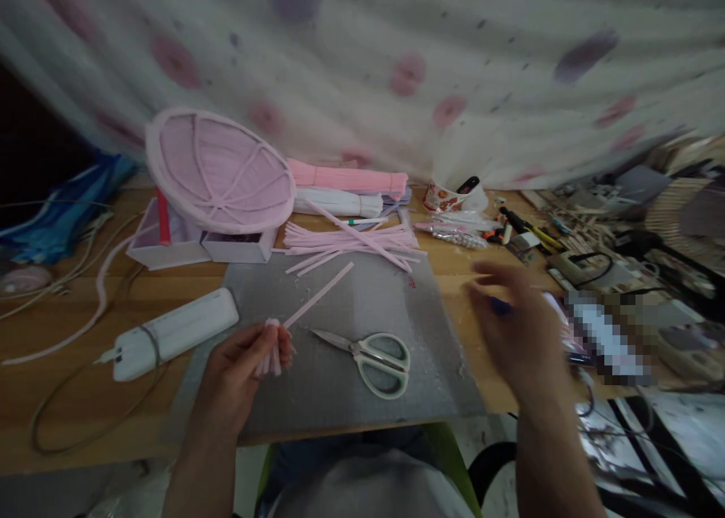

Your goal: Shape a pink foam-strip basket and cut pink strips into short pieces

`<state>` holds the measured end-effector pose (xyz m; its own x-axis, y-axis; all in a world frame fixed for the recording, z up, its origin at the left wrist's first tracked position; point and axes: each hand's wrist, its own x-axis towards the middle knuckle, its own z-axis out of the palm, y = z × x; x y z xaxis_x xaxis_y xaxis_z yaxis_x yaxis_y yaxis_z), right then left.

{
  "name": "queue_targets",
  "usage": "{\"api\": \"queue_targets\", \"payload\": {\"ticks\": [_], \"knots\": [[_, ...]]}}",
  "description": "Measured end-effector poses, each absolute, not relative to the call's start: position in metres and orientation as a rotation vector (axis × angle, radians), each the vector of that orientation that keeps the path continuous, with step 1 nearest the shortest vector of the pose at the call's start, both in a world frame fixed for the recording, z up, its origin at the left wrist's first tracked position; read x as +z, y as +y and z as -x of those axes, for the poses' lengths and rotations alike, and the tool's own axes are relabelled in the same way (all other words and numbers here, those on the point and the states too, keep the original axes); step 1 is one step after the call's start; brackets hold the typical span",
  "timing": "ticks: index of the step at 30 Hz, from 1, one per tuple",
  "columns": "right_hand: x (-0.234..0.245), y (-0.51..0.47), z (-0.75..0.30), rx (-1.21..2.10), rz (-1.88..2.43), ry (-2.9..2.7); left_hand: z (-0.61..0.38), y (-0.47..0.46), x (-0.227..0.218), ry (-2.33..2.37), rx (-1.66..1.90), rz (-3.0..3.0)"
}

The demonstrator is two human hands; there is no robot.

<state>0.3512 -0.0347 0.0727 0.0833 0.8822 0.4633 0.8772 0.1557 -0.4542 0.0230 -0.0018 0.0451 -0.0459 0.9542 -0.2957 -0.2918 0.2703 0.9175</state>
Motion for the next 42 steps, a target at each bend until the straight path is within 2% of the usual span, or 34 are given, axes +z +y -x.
{"api": "queue_targets", "payload": {"ticks": [6,10,19,27,31,36,40,42], "knots": [[0.035,-0.034,-0.308,0.278,1.557,-2.158,-0.022,-0.001,0.044,1.185,1.157,-0.783],[0.024,-0.027,-0.297,0.314,1.496,-2.311,-0.027,0.000,0.047,1.181,1.159,-0.761],[0.007,-0.025,-0.298,0.113,1.298,-2.391,-0.028,-0.003,0.041,1.143,1.103,-0.821],[0.003,-0.034,-0.296,0.012,1.375,-2.250,-0.033,-0.002,0.038,1.105,1.068,-0.779],[0.011,-0.039,-0.298,-0.038,1.519,-2.008,-0.035,-0.003,0.035,1.078,1.052,-0.762],[0.050,-0.054,-0.295,-0.067,1.538,-1.741,-0.059,-0.006,0.042,1.056,1.023,-0.716],[0.074,-0.049,-0.278,-0.135,1.320,-1.964,-0.082,-0.008,0.047,0.914,0.914,-0.705],[0.075,-0.042,-0.271,-0.045,1.282,-2.119,-0.089,-0.011,0.048,0.859,0.875,-0.731]]}}
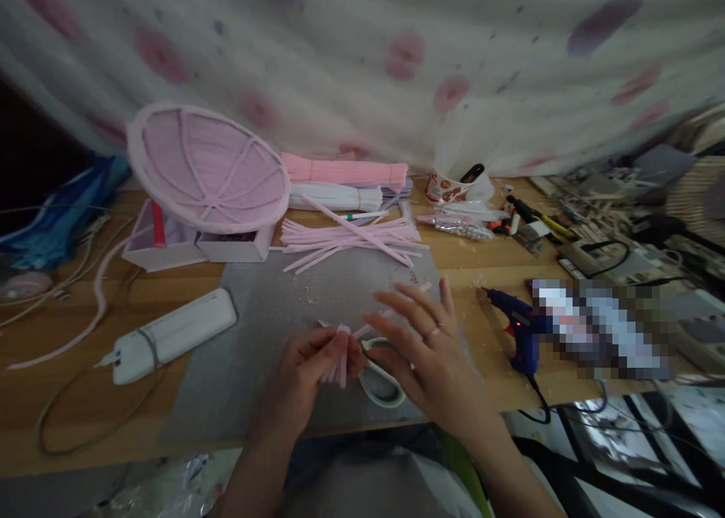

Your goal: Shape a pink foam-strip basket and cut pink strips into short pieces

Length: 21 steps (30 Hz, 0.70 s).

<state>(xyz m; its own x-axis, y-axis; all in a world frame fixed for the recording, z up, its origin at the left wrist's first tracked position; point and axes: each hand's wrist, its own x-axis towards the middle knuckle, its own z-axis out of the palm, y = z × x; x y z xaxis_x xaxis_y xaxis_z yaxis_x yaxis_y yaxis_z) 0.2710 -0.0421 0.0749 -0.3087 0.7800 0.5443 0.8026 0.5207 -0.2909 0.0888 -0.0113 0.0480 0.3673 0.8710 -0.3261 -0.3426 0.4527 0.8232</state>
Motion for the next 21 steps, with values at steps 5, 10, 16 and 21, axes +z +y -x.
{"api": "queue_targets", "payload": {"ticks": [5,10,16,21], "knots": [[0.063,-0.032,-0.281,0.223,1.183,-2.182,-0.083,-0.014,0.048,0.882,0.784,-0.736],[0.059,-0.038,-0.297,0.354,1.360,-1.853,-0.081,-0.002,0.048,0.969,0.885,-0.713],[0.059,-0.034,-0.274,0.846,1.447,-1.270,-0.101,-0.007,0.038,1.024,0.788,-0.870],[0.055,-0.026,-0.264,1.110,1.393,-1.204,-0.107,-0.015,0.032,0.938,0.681,-0.886]]}}
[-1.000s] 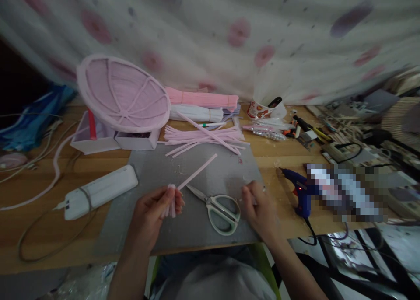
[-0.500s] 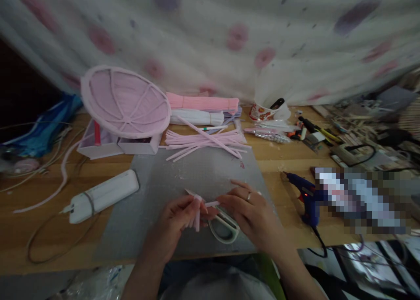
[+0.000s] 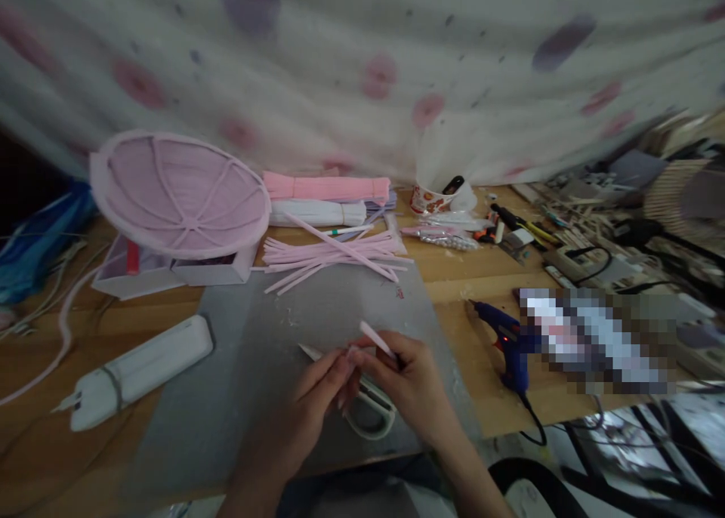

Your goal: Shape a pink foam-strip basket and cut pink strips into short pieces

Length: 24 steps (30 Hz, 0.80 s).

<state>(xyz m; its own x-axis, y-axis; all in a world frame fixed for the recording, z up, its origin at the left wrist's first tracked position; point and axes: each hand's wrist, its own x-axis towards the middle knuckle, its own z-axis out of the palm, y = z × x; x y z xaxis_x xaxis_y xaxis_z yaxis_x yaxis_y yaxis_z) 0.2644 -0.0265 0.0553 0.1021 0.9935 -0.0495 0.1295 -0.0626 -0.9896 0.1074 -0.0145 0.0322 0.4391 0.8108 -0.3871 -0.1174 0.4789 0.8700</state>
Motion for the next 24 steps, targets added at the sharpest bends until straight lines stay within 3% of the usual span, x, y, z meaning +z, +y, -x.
{"api": "queue_targets", "payload": {"ticks": [5,12,24], "knots": [[0.049,-0.028,-0.275,1.400,1.257,-1.109,-0.108,-0.009,0.048,0.682,0.550,-0.823],[0.042,-0.028,-0.282,1.391,1.285,-1.123,-0.107,-0.007,0.050,0.678,0.459,-0.840],[0.044,-0.034,-0.276,0.938,1.471,-1.303,-0.123,-0.015,0.052,0.845,0.526,-0.915]]}}
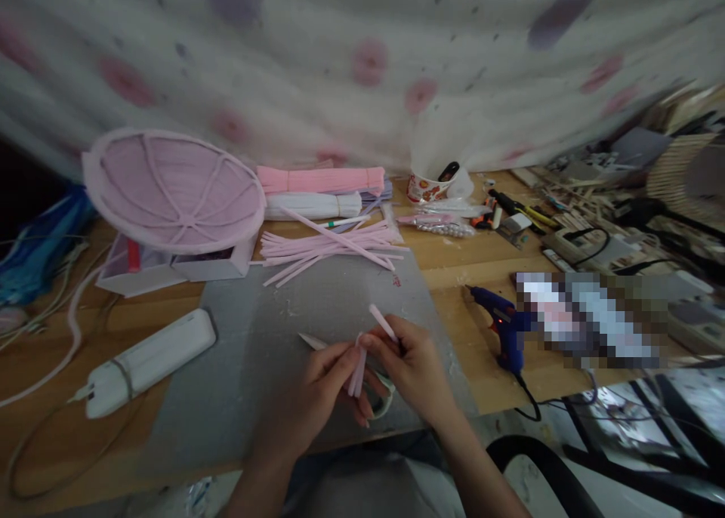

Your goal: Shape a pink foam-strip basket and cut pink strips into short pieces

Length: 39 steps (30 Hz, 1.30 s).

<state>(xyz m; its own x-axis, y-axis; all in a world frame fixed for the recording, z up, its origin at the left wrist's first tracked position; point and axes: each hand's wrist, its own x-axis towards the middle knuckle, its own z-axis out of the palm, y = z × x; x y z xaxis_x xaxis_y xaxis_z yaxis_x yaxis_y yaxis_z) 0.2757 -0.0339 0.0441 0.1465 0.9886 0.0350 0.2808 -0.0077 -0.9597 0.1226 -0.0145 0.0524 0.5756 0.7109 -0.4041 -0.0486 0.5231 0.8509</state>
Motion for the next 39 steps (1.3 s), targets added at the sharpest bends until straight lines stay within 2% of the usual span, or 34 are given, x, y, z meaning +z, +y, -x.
{"api": "queue_targets", "payload": {"ticks": [8,18,28,39], "knots": [[0.041,-0.043,-0.279,0.692,1.490,-1.455,-0.124,-0.023,0.042,0.859,0.487,-1.148],[0.047,-0.042,-0.286,1.209,1.401,-1.037,-0.135,-0.024,0.048,0.766,0.398,-1.046],[0.037,-0.038,-0.289,1.253,1.375,-0.966,-0.132,-0.023,0.039,0.950,0.479,-1.073],[0.043,-0.035,-0.285,1.254,1.405,-0.943,-0.126,-0.017,0.037,0.908,0.585,-1.221]]}}
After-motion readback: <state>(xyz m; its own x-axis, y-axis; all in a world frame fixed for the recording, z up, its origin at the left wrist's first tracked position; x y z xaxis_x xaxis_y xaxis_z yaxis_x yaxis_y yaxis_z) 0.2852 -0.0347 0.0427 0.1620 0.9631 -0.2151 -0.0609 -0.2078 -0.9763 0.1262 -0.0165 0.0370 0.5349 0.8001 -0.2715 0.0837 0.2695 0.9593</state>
